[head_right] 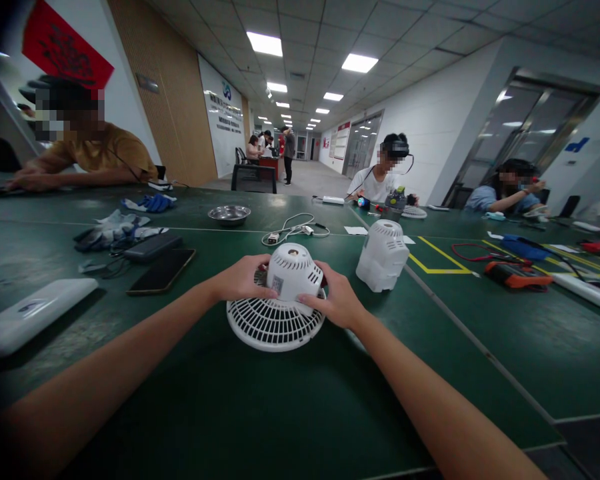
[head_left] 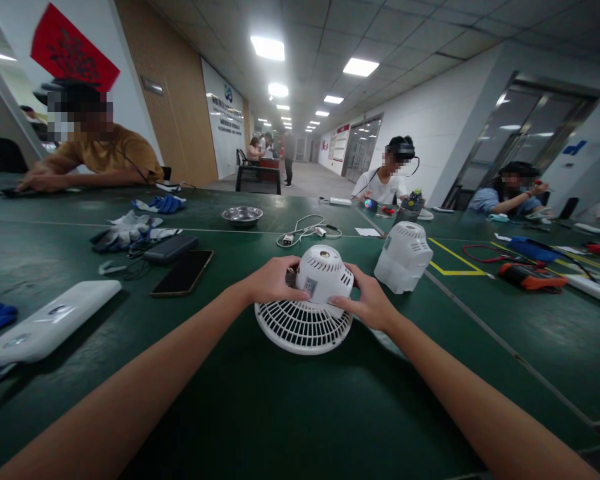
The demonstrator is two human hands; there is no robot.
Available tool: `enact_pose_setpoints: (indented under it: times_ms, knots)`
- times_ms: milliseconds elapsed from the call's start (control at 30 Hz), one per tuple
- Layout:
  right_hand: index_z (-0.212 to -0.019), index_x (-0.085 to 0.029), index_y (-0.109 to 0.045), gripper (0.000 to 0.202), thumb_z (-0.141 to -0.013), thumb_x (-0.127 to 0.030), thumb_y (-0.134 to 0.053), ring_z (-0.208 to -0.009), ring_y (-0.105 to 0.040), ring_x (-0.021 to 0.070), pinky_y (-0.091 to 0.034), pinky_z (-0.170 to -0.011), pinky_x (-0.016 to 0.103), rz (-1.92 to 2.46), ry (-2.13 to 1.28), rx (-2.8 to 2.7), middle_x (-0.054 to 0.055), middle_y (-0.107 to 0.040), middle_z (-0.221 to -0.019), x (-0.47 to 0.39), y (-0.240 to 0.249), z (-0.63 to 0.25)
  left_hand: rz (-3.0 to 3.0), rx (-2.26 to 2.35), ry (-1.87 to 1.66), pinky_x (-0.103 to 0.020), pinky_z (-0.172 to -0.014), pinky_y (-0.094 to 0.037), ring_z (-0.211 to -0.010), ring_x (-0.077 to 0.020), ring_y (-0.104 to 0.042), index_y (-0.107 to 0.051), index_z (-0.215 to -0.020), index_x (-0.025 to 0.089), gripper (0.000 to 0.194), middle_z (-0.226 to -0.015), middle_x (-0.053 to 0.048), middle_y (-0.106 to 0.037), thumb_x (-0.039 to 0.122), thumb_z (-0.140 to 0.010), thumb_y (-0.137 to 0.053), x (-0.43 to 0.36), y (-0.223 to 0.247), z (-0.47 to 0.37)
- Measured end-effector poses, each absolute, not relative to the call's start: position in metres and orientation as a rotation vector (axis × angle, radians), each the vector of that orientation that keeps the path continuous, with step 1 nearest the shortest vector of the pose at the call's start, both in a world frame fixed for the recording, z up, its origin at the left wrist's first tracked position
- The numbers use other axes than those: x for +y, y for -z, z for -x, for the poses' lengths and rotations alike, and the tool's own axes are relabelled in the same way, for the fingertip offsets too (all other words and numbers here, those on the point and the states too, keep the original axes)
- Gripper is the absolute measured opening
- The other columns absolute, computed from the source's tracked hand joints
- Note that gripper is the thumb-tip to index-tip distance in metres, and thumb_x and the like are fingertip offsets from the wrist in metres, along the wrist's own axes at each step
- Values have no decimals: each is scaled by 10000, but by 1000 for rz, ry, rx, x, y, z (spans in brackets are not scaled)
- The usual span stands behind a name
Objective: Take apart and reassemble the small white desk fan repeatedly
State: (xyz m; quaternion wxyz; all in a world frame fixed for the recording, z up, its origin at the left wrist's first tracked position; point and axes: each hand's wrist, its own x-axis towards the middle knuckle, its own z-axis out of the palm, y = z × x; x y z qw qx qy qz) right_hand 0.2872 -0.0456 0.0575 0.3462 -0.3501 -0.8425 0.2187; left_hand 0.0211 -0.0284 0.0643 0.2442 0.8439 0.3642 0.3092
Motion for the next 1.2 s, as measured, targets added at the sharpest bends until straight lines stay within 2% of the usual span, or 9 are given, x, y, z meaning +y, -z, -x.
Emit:
enact_pose_setpoints:
  times_ms: [267, 500, 667, 833, 900, 967, 1067, 1133, 1200]
  knots:
    - [-1326, -189, -439, 659, -764, -413, -700, -1098, -597, 300, -485, -916, 488, 934, -445, -2233, 136, -605, -1243, -44, -57, -287, -2373, 1038, -836, -397, -783, -494, -935, -271, -639, -602, -1156, 149, 640, -1097, -140, -663, 464, -624, -766, -31, -64, -22]
    - [-1328, -194, -436, 653, -769, -414, -691, -1082, -607, 297, -495, -902, 479, 935, -373, -2227, 130, -613, -1229, -45, -56, -285, -2371, 1038, -828, -403, -793, -488, -962, -272, -621, -564, -1215, 156, 689, -1140, -142, -631, 485, -638, -748, -30, -61, -22]
    - [-1343, -201, -428, 680, -770, -464, -682, -1098, -597, 307, -490, -910, 490, 965, -281, -2231, 129, -601, -1249, -45, -52, -282, -2447, 1034, -835, -446, -867, -461, -1033, -299, -586, -587, -1193, 164, 659, -1171, -145, -604, 476, -637, -751, -25, -60, -21]
    - [-1496, -234, -187, 993, -709, -540, -711, -1086, -592, 355, -474, -901, 552, 1049, -155, -2167, 153, -535, -1333, -49, -50, -273, -2459, 1109, -933, -498, -954, -416, -1074, -307, -571, -591, -1183, 175, 498, -1173, -134, -610, 394, -744, -673, -31, -53, -20]
    - [-1516, -250, -100, 1032, -725, -542, -696, -994, -633, 337, -496, -860, 540, 1027, -211, -2203, 143, -572, -1284, -54, -52, -270, -2424, 1079, -988, -510, -994, -394, -1145, -318, -544, -485, -1320, 179, 612, -1261, -146, -575, 391, -771, -652, -39, -48, -21]
    - [-1518, -258, -72, 972, -778, -503, -652, -847, -665, 285, -527, -798, 497, 968, -332, -2265, 107, -650, -1138, -58, -54, -270, -2404, 989, -996, -532, -1035, -360, -1256, -356, -465, -272, -1466, 191, 910, -1416, -173, -452, 445, -711, -712, -48, -45, -23]
    - [-1515, -260, -51, 905, -816, -416, -605, -652, -640, 214, -550, -685, 423, 878, -509, -2312, 46, -696, -922, -62, -56, -273, -2361, 1018, -1030, -587, -1048, -321, -1311, -419, -391, 28, -1521, 204, 1251, -1504, -216, -309, 489, -610, -781, -59, -42, -29]
    - [-1513, -263, -42, 903, -803, -357, -591, -589, -611, 190, -547, -625, 389, 844, -574, -2315, 24, -694, -860, -63, -57, -274, -2352, 1045, -1051, -594, -1048, -317, -1303, -431, -394, 119, -1511, 211, 1316, -1514, -225, -277, 476, -599, -791, -64, -43, -33]
    - [-1514, -265, -38, 915, -777, -307, -578, -566, -598, 181, -541, -600, 373, 828, -604, -2320, 10, -689, -825, -63, -58, -275, -2369, 1037, -1076, -579, -1043, -331, -1282, -427, -417, 107, -1511, 225, 1302, -1517, -216, -267, 452, -597, -793, -66, -45, -37]
